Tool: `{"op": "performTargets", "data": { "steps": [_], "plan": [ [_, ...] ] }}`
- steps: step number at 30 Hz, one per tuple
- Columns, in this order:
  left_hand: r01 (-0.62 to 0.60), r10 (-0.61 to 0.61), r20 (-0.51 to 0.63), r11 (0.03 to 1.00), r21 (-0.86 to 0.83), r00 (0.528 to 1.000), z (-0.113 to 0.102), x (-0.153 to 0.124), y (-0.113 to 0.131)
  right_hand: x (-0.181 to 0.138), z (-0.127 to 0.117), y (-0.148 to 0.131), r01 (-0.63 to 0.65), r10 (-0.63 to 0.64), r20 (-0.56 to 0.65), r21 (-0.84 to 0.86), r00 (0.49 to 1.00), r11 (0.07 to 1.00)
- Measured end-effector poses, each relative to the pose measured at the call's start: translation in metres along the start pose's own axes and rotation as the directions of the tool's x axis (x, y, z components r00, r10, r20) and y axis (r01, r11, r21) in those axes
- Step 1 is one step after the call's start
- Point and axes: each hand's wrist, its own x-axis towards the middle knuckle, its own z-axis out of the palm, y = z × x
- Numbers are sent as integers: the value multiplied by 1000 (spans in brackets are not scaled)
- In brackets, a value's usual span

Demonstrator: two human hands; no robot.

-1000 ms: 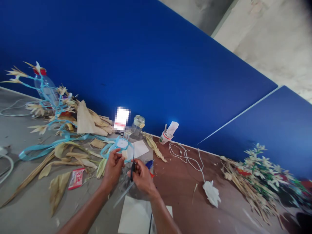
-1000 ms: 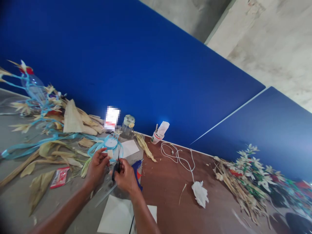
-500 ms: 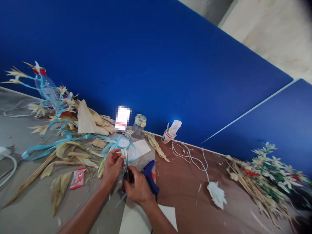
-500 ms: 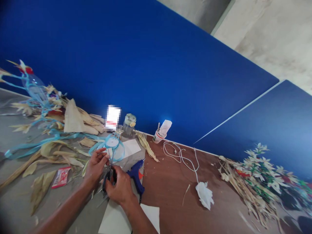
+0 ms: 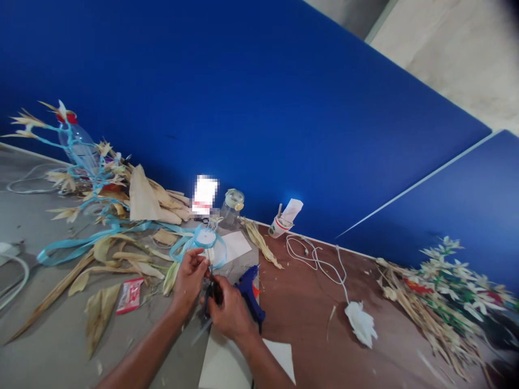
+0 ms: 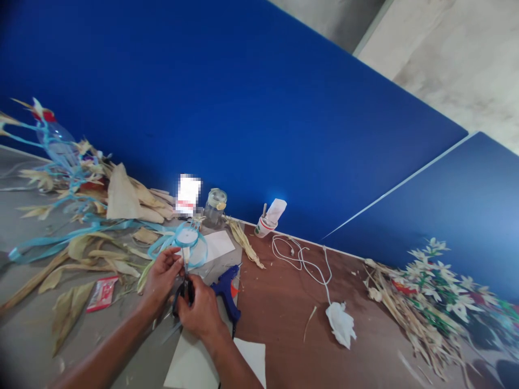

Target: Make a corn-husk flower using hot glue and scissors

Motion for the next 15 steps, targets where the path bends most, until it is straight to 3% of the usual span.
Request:
{"op": "performTargets", "data": {
  "steps": [15],
  "plan": [
    [9,-9,6,1000,4,1000,-2,1,4,0,6,8,63,-62,-33,50,998,997]
  ]
}}
